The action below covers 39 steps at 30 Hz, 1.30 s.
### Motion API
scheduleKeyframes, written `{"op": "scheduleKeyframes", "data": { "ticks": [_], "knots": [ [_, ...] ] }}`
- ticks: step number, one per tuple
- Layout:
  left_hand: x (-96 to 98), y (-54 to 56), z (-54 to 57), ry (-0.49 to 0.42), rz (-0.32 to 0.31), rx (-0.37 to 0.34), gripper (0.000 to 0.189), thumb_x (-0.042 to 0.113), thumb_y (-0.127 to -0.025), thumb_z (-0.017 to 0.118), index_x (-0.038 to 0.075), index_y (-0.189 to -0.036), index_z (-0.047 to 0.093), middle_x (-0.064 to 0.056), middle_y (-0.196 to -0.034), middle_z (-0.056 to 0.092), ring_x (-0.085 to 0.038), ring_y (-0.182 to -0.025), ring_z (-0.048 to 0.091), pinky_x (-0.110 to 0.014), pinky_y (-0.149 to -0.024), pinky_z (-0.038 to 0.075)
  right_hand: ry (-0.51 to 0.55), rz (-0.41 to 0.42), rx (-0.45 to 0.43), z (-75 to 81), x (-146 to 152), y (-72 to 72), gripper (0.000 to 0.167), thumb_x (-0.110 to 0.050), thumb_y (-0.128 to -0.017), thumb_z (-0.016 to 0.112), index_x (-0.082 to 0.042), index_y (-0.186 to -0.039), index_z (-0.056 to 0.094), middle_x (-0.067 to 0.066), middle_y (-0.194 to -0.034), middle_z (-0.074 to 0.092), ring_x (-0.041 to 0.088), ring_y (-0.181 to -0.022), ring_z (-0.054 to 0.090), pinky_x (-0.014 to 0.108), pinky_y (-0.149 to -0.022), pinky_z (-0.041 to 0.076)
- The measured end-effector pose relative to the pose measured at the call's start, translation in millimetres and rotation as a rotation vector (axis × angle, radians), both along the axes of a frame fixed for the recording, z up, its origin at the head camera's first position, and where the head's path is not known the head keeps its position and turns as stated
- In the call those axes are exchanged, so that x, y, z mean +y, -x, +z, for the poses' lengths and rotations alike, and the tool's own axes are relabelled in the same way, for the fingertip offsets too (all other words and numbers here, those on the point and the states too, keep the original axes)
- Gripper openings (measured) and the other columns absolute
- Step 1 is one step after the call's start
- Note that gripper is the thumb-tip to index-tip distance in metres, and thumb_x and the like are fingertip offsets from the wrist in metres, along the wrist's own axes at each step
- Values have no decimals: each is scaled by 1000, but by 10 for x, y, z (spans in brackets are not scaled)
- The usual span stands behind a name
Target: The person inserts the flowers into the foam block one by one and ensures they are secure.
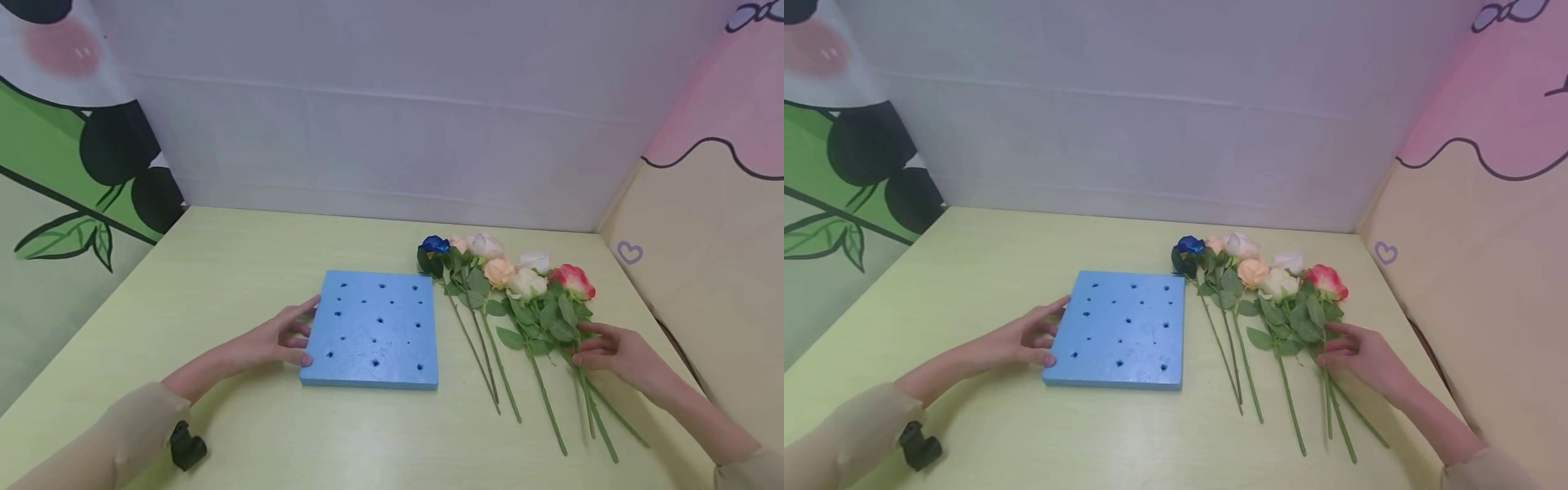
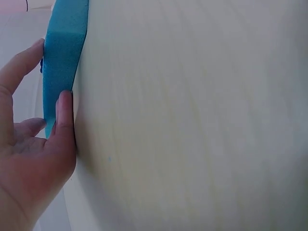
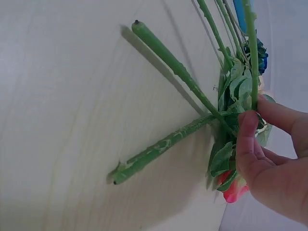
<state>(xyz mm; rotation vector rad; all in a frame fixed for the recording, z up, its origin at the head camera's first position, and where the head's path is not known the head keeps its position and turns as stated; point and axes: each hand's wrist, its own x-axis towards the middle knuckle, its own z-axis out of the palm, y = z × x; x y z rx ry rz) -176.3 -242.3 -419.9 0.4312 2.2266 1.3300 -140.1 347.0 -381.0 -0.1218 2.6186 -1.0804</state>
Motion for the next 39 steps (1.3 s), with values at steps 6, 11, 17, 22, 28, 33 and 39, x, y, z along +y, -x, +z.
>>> {"op": "scheduleKeyframes", "data": {
  "ticks": [6, 11, 17, 22, 28, 33, 39],
  "knots": [
    [3, 0, 15, -6, -12, -12, 103, 27, -87, 76, 29, -160, 4, -16, -157, 16, -39, -137, 43, -40, -104, 49, 55, -20, 47, 100, -20, 71, 76, -21, -93, 69, 7, -151, 29, 18, -113, 70, 1, -87, 69, 20, -77, 53],
    [8, -7, 25, -9, -8, -15, 104, 27, -87, 76, 28, -160, 3, -17, -158, 16, -39, -137, 42, -43, -105, 48, 114, -23, 114, 225, -79, 178, 74, -17, -94, 68, 4, -152, 27, 15, -111, 70, 6, -86, 72, 26, -77, 57],
    [-13, -31, 20, -3, -3, -13, 104, 26, -87, 76, 29, -160, 3, -17, -159, 14, -40, -137, 43, -44, -105, 48, 150, -16, 189, 406, -274, 338, 73, -16, -94, 68, -1, -153, 29, 15, -112, 68, 5, -86, 72, 30, -74, 59],
    [-10, -30, 32, -6, 1, -17, 104, 27, -87, 76, 29, -160, 3, -17, -159, 14, -40, -137, 43, -46, -106, 47, 150, -54, 239, 540, -479, 466, 67, -17, -93, 69, 3, -149, 37, -6, -98, 71, 0, -78, 70, 28, -70, 59],
    [0, -26, 20, -14, -1, -17, 103, 26, -87, 76, 29, -160, 4, -16, -159, 14, -40, -137, 42, -46, -106, 47, 131, -51, 294, 641, -704, 601, 64, -24, -94, 69, 2, -146, 44, 24, -114, 67, 0, -76, 70, 29, -67, 59],
    [2, -24, 15, -12, -5, -16, 102, 27, -87, 76, 30, -160, 4, -16, -159, 15, -40, -137, 42, -46, -106, 47, 181, -34, 304, 700, -866, 721, 59, -25, -94, 68, -1, -144, 47, 13, -107, 71, 5, -75, 72, 32, -65, 59],
    [12, -42, 48, -16, -2, -23, 103, 26, -87, 76, 29, -160, 4, -17, -159, 15, -40, -137, 43, -46, -106, 46, 308, -27, 308, 716, -1098, 863, 57, -28, -96, 66, -7, -145, 47, -16, -87, 71, 8, -73, 73, 34, -65, 60]
  ]
}}
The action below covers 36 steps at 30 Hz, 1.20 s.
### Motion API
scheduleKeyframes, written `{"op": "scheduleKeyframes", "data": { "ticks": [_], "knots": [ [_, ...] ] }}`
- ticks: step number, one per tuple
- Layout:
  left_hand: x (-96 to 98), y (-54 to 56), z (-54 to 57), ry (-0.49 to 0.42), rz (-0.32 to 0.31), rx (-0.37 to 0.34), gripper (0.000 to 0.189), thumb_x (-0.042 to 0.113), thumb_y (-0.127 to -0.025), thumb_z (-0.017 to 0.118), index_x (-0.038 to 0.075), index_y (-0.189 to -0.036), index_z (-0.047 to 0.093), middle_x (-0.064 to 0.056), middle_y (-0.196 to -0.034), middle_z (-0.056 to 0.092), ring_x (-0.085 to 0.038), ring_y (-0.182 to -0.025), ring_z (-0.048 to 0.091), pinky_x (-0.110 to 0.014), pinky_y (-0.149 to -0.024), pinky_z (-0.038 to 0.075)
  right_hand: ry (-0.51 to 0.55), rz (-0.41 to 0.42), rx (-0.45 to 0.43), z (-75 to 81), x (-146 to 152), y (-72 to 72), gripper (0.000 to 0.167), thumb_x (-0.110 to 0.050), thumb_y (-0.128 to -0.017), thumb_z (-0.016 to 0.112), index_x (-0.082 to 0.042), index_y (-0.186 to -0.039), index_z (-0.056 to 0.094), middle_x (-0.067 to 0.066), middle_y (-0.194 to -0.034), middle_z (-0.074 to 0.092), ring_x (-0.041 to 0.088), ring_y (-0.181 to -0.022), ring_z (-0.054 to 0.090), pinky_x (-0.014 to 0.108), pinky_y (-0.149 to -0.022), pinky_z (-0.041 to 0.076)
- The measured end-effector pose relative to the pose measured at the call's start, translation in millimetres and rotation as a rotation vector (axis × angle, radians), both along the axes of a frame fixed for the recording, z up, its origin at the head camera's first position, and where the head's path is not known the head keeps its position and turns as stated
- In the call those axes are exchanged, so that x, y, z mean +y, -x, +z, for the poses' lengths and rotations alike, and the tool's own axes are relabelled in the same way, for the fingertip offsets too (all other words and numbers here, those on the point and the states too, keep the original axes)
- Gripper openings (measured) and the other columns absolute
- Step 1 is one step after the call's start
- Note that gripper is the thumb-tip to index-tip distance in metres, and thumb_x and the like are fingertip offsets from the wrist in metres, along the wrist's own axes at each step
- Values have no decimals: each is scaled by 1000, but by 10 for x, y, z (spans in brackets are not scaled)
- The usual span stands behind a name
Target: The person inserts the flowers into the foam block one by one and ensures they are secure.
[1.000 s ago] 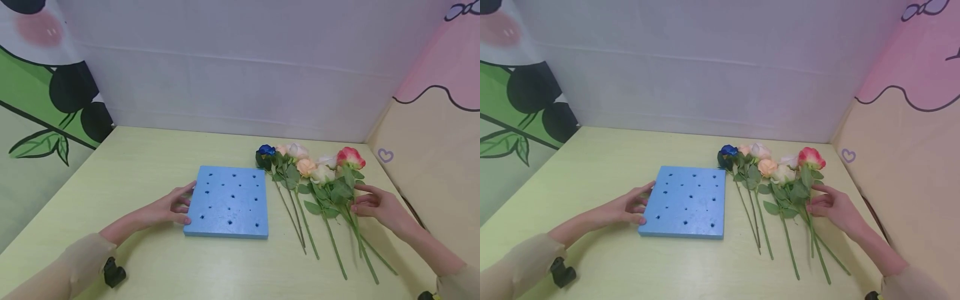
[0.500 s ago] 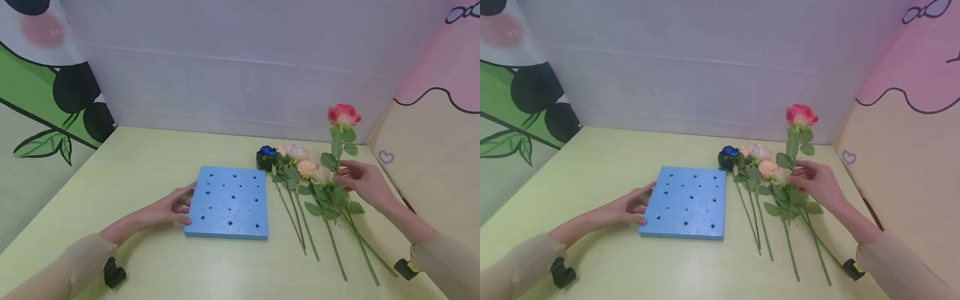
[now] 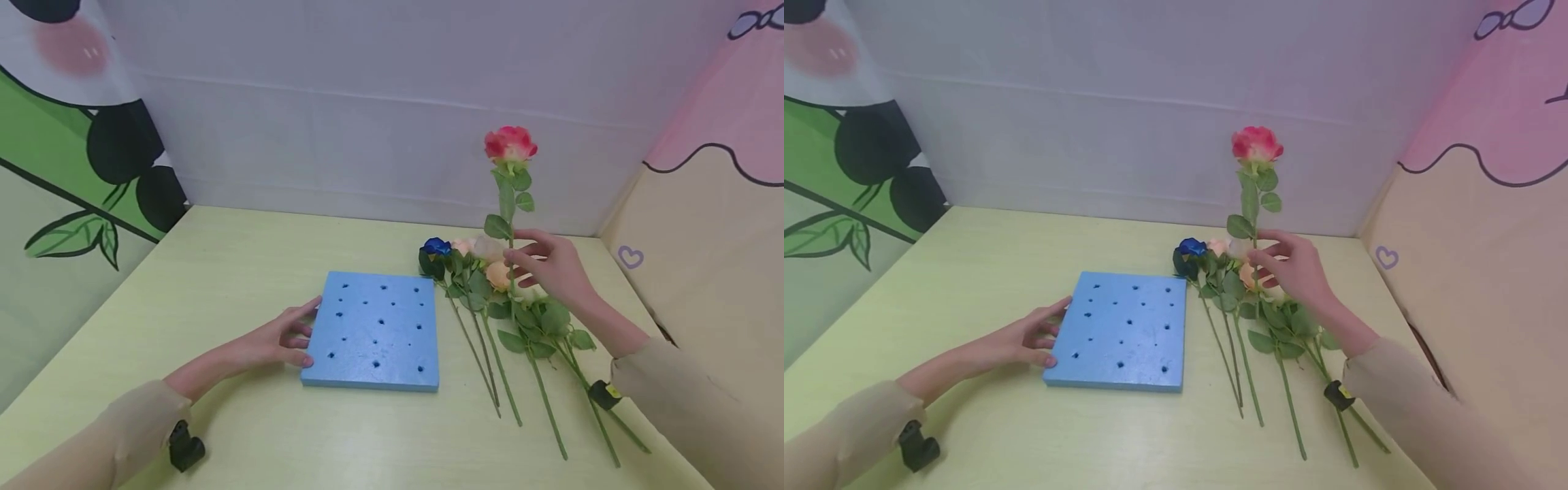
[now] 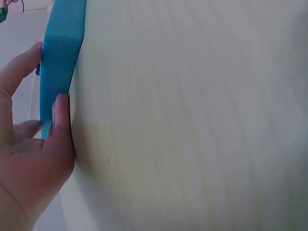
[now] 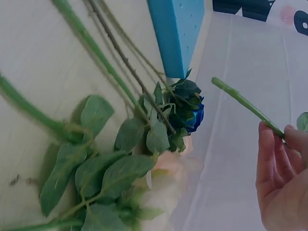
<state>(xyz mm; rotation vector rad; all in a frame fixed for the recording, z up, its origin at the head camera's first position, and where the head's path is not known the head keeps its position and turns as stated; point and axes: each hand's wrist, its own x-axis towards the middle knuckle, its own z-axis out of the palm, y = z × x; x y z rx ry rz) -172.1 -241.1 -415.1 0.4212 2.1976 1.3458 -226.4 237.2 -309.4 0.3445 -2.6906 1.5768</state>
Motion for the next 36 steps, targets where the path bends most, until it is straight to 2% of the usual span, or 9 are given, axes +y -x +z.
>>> {"op": "scheduleKeyframes", "data": {
  "ticks": [5, 11, 18, 24, 31, 36],
  "knots": [
    [9, -18, 26, 0, 6, -1, 103, 26, -87, 76, 28, -160, 4, -17, -159, 15, -39, -136, 43, -46, -106, 46, 83, 46, -31, -34, -210, 83, 59, -29, -98, 62, -7, -149, 41, -9, -92, 73, 6, -75, 71, 31, -64, 59],
    [22, -20, 28, 2, -1, 7, 104, 26, -87, 76, 26, -161, 3, -18, -159, 15, -41, -136, 44, -46, -106, 46, 152, 116, -103, -91, -424, 119, 64, -22, -97, 64, -9, -153, 35, 4, -108, 67, 7, -86, 71, 27, -73, 59],
    [21, -12, 4, 1, 11, 0, 103, 26, -87, 76, 27, -160, 4, -16, -160, 15, -40, -137, 43, -48, -107, 45, 168, 140, -97, -111, -708, 146, 48, -16, -95, 66, -7, -141, 54, 11, -115, 71, 7, -85, 73, 29, -75, 59],
    [20, -8, -5, -3, 17, -3, 105, 26, -85, 78, 27, -160, 4, -16, -160, 16, -38, -135, 46, -46, -106, 46, 261, 139, -112, -144, -951, 170, 40, -13, -94, 67, -6, -133, 60, 5, -107, 74, 9, -79, 73, 36, -76, 60],
    [19, 6, -23, -9, 18, 2, 104, 27, -85, 78, 26, -160, 5, -16, -159, 18, -37, -133, 48, -43, -105, 48, 386, 192, -116, -222, -1233, 233, 32, -7, -95, 64, -3, -127, 62, 9, -108, 74, 15, -88, 74, 40, -79, 59],
    [17, 11, -38, -17, 23, -1, 105, 25, -85, 79, 27, -160, 6, -16, -160, 17, -36, -132, 49, -42, -104, 48, 477, 185, -132, -299, -1449, 281, 28, -7, -95, 65, -3, -123, 63, 1, -101, 74, 18, -91, 73, 39, -80, 59]
  ]
}}
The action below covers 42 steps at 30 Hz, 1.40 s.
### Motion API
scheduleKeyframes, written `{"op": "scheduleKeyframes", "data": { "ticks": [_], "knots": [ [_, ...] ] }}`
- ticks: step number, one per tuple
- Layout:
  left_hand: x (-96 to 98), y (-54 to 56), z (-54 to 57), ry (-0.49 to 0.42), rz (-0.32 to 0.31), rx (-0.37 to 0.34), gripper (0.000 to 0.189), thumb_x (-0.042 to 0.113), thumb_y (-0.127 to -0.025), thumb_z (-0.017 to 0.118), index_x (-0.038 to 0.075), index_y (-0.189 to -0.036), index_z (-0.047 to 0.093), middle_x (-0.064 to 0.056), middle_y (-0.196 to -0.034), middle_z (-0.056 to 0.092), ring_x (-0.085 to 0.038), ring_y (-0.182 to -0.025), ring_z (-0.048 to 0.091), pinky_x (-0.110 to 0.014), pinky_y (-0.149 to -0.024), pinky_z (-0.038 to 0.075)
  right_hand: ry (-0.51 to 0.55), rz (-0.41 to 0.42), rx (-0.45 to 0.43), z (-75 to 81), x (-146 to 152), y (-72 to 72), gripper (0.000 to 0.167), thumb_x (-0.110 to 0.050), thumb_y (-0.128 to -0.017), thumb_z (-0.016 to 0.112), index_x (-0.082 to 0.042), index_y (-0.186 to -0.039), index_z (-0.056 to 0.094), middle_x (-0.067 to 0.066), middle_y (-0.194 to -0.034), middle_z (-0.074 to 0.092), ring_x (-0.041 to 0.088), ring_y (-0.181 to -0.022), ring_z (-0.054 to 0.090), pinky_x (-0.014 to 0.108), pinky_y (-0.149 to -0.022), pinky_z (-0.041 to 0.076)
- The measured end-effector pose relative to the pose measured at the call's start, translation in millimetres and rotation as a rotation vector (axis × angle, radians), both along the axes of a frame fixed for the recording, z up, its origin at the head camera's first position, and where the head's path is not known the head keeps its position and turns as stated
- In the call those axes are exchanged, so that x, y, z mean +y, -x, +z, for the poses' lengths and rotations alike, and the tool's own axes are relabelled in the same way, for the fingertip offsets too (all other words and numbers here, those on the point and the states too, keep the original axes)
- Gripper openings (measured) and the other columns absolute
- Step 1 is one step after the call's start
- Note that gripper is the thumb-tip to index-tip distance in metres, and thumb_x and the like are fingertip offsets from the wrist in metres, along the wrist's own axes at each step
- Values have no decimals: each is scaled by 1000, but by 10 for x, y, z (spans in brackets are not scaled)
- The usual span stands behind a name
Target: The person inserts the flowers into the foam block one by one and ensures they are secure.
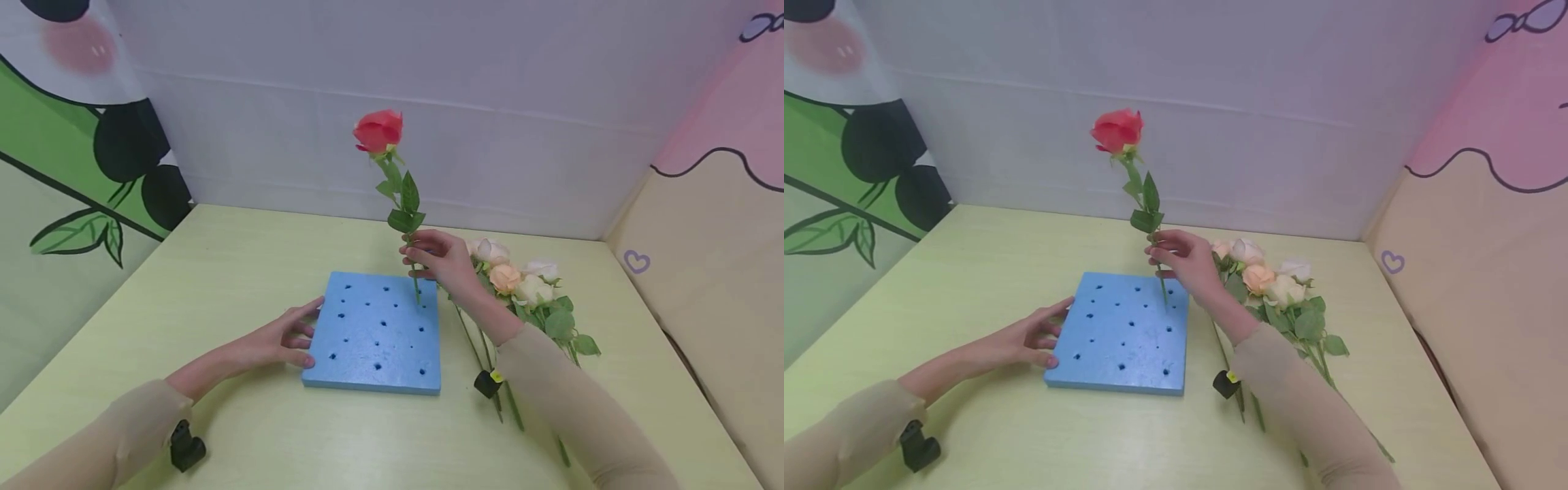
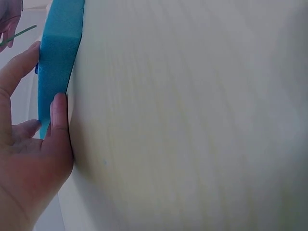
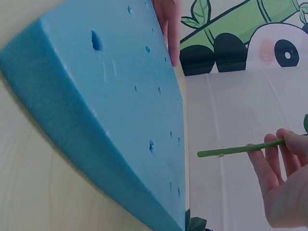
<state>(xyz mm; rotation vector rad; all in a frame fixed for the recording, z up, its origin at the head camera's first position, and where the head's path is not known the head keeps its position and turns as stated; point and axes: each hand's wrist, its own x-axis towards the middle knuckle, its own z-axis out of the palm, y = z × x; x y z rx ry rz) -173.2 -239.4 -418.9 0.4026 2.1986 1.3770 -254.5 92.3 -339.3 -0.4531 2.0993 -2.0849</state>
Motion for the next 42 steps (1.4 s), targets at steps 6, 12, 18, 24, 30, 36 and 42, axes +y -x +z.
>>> {"op": "scheduleKeyframes", "data": {
  "ticks": [6, 12, 18, 24, 30, 36, 42],
  "knots": [
    [3, -6, 7, 8, 2, 2, 105, 25, -85, 79, 27, -160, 6, -16, -160, 19, -35, -132, 50, -45, -105, 47, 22, -50, 25, -82, -226, 31, 23, -10, -94, 66, -3, -116, 67, 0, -99, 76, 9, -88, 72, 38, -84, 58],
    [14, -6, 28, 17, 1, 2, 105, 26, -85, 78, 28, -160, 5, -16, -161, 19, -35, -132, 49, -44, -105, 48, 1, -66, 46, -120, -399, 32, 22, -16, -93, 68, -6, -112, 70, 13, -110, 75, 9, -91, 73, 44, -93, 55],
    [13, -5, 44, 32, -3, -1, 103, 28, -86, 77, 30, -160, 5, -15, -162, 18, -36, -134, 47, -45, -105, 48, -14, -38, 82, -142, -573, 12, 23, -17, -93, 67, -7, -113, 69, 17, -111, 74, 17, -94, 75, 40, -89, 57],
    [3, -5, 39, 27, -6, -5, 103, 28, -86, 77, 30, -160, 5, -15, -162, 17, -36, -135, 46, -45, -106, 47, -28, -35, 120, -134, -728, -14, 23, -17, -94, 66, -6, -114, 69, 19, -110, 74, 26, -95, 75, 35, -82, 59],
    [1, -1, 27, 14, -4, -15, 103, 27, -86, 77, 31, -160, 5, -15, -160, 18, -37, -135, 46, -45, -106, 47, -65, -14, 138, -137, -851, -13, 24, -19, -95, 65, -7, -115, 70, 17, -109, 74, 26, -94, 75, 35, -81, 59],
    [-1, 1, 23, 16, -4, -11, 103, 28, -86, 77, 31, -160, 5, -15, -160, 18, -37, -134, 47, -45, -105, 48, -76, -19, 151, -181, -932, 11, 23, -20, -95, 65, -8, -114, 70, 16, -107, 75, 23, -92, 75, 39, -83, 58],
    [1, 3, 20, 15, -11, -9, 102, 28, -87, 76, 31, -160, 5, -15, -160, 18, -37, -135, 47, -46, -105, 47, -84, -19, 150, -204, -956, 13, 21, -20, -95, 65, -9, -113, 70, 15, -106, 75, 21, -91, 76, 42, -84, 58]
  ]
}}
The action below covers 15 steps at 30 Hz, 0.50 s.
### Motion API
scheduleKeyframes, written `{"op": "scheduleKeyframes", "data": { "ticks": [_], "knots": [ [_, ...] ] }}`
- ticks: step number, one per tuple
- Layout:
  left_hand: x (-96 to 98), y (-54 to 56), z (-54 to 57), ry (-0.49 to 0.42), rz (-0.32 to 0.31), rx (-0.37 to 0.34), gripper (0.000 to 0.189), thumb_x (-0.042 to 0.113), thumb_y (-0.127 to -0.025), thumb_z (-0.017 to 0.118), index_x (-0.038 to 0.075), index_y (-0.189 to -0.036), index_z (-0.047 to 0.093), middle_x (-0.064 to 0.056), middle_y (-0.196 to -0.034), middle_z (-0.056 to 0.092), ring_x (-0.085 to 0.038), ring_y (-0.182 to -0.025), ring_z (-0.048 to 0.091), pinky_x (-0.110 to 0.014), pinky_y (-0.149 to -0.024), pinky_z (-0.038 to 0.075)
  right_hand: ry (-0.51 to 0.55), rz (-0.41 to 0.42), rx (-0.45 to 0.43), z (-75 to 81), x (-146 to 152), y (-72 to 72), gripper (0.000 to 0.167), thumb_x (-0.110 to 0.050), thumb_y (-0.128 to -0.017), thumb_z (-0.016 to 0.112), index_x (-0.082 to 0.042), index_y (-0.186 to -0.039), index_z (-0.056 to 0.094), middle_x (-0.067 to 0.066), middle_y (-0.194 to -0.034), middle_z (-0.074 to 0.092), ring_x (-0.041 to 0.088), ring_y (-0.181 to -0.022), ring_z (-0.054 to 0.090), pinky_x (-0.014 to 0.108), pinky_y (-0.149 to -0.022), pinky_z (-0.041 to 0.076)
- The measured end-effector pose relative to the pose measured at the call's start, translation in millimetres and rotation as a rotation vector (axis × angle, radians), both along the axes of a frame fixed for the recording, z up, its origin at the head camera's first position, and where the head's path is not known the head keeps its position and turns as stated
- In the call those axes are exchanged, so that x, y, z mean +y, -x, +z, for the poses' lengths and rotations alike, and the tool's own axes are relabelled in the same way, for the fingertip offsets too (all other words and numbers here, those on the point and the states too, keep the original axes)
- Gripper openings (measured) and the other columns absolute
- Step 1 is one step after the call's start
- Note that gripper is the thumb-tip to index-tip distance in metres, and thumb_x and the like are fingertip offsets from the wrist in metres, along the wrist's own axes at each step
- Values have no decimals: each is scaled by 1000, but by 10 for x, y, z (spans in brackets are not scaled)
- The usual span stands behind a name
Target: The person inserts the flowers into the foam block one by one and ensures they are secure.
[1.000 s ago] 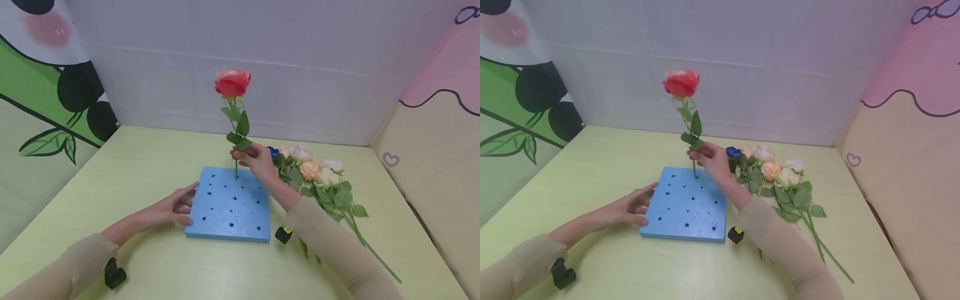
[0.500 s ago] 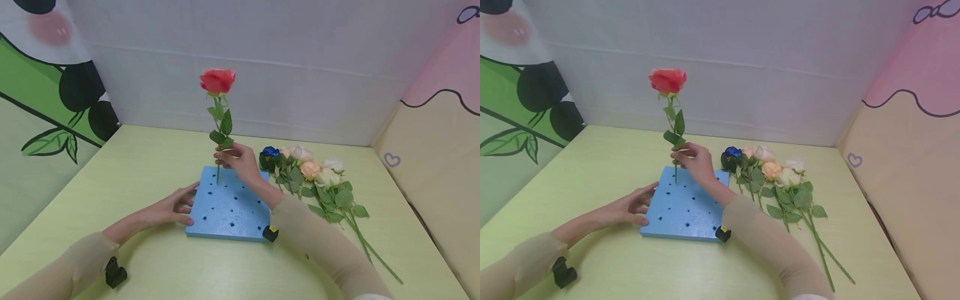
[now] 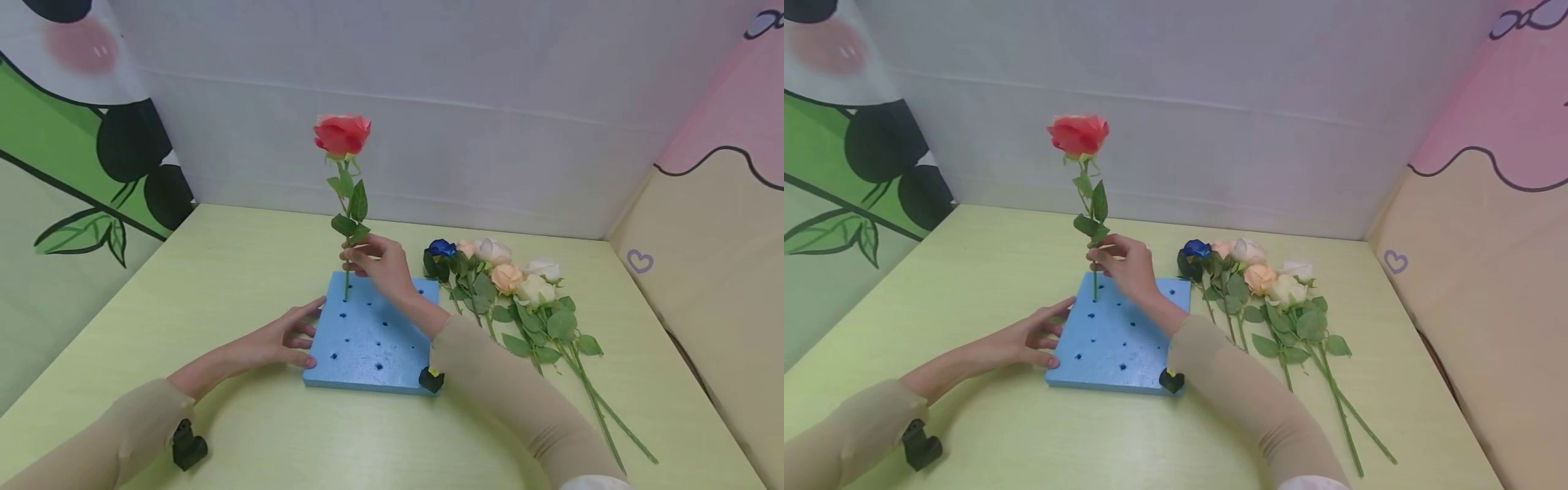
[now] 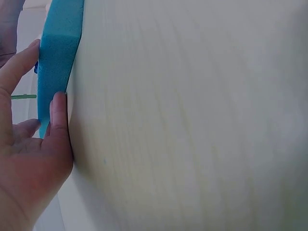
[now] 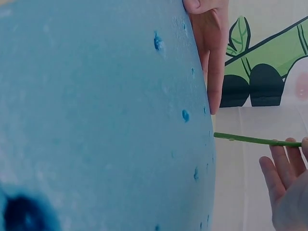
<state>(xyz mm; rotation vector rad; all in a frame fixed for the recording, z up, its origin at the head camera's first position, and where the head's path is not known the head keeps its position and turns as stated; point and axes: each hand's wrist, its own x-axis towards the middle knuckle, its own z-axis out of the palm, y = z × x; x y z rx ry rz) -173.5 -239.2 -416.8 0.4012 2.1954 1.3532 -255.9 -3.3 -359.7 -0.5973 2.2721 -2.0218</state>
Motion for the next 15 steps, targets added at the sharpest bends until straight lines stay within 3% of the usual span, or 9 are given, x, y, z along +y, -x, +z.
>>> {"op": "scheduleKeyframes", "data": {
  "ticks": [8, 15],
  "knots": [
    [14, 0, 10, -5, -1, 2, 102, 27, -87, 76, 30, -160, 5, -16, -159, 19, -37, -134, 47, -47, -105, 47, -19, 8, 14, -13, -23, 6, 21, -20, -96, 65, -9, -112, 71, 14, -106, 75, 22, -91, 75, 32, -79, 59],
    [-5, 5, -14, -16, -1, -6, 103, 25, -86, 77, 29, -160, 5, -17, -158, 21, -36, -133, 49, -45, -105, 48, -47, 32, 13, -41, -49, 9, 21, -20, -96, 65, -9, -112, 71, 12, -106, 76, 19, -88, 75, 32, -77, 59]
  ]
}}
